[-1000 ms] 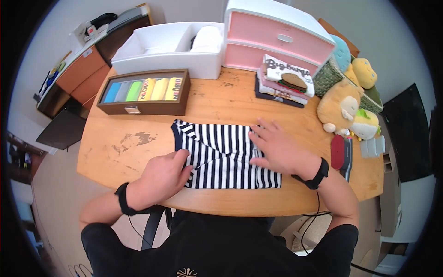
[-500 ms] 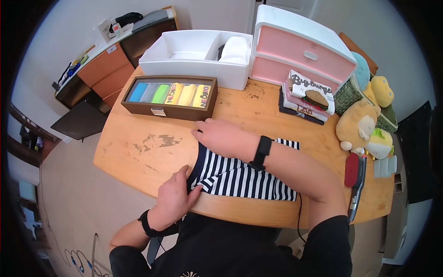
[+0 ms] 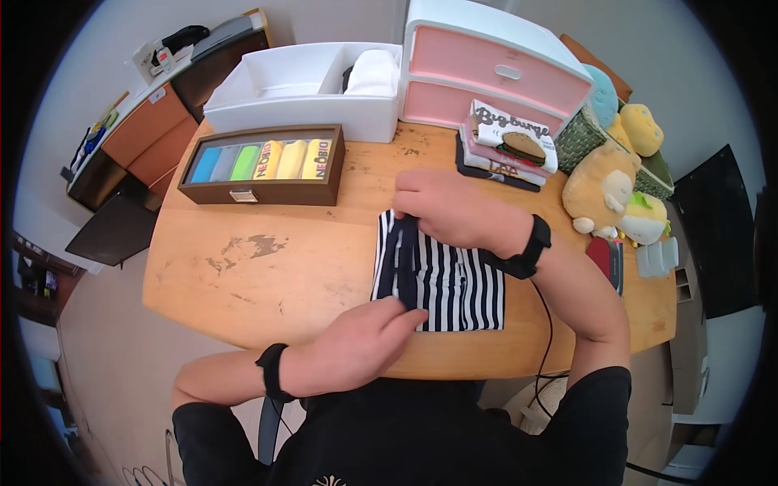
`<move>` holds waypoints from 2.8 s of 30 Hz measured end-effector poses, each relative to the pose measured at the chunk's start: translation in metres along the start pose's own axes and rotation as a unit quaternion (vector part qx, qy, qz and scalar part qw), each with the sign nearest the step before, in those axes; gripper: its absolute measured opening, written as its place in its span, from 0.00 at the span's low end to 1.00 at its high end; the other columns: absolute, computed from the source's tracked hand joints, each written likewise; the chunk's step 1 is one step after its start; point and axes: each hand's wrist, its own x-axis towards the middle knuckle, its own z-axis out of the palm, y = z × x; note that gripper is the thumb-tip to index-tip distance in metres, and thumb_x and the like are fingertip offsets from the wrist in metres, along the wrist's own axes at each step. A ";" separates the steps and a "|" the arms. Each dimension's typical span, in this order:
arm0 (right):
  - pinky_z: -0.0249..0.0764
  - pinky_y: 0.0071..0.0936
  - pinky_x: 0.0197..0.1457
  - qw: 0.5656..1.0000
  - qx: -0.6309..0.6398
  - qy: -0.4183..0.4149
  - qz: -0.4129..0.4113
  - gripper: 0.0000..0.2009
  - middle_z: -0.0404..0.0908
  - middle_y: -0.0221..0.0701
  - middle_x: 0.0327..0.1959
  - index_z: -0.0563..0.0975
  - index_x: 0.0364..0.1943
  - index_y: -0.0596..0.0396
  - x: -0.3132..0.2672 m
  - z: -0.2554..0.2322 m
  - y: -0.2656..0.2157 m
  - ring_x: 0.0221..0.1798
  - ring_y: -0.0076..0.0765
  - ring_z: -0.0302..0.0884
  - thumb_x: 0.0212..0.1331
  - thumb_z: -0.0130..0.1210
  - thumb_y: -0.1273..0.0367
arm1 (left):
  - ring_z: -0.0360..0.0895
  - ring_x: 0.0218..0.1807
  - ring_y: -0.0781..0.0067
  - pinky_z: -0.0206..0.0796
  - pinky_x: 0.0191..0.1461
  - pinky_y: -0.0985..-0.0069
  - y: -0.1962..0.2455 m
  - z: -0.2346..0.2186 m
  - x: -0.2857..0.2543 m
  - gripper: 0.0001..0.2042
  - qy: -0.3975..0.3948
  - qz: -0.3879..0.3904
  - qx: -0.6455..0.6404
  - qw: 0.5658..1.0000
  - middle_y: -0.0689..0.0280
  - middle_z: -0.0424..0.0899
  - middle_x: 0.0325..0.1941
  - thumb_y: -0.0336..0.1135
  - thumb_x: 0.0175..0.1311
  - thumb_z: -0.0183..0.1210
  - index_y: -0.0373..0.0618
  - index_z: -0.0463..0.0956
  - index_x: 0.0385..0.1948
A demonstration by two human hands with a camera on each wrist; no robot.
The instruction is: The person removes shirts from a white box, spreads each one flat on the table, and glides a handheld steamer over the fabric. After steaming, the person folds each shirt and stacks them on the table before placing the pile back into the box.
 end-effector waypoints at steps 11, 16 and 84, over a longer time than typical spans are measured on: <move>0.78 0.45 0.56 0.993 -0.026 0.049 0.102 0.15 0.82 0.41 0.46 0.82 0.47 0.56 -0.078 0.015 0.012 0.53 0.55 0.80 0.55 0.57 0.81 | 0.81 0.43 0.51 0.77 0.46 0.59 0.003 0.060 0.054 0.17 -0.107 -0.017 0.024 0.994 0.54 0.77 0.43 0.29 0.64 0.65 0.40 0.76 0.53; 0.79 0.49 0.57 0.924 -0.023 0.154 0.350 0.17 0.84 0.47 0.47 0.80 0.55 0.61 -0.139 0.003 -0.032 0.52 0.59 0.82 0.62 0.62 0.73 | 0.82 0.47 0.47 0.77 0.51 0.56 -0.029 0.009 0.080 0.15 0.033 -0.029 0.083 0.996 0.53 0.80 0.43 0.31 0.63 0.68 0.41 0.79 0.50; 0.79 0.25 0.40 0.671 0.347 0.418 0.505 0.15 0.86 0.31 0.38 0.81 0.53 0.67 -0.219 0.064 -0.071 0.35 0.24 0.80 0.69 0.65 0.70 | 0.80 0.40 0.80 0.74 0.42 0.79 -0.098 0.041 0.146 0.15 0.010 -0.306 -0.251 0.918 0.65 0.85 0.39 0.34 0.81 0.59 0.35 0.72 0.60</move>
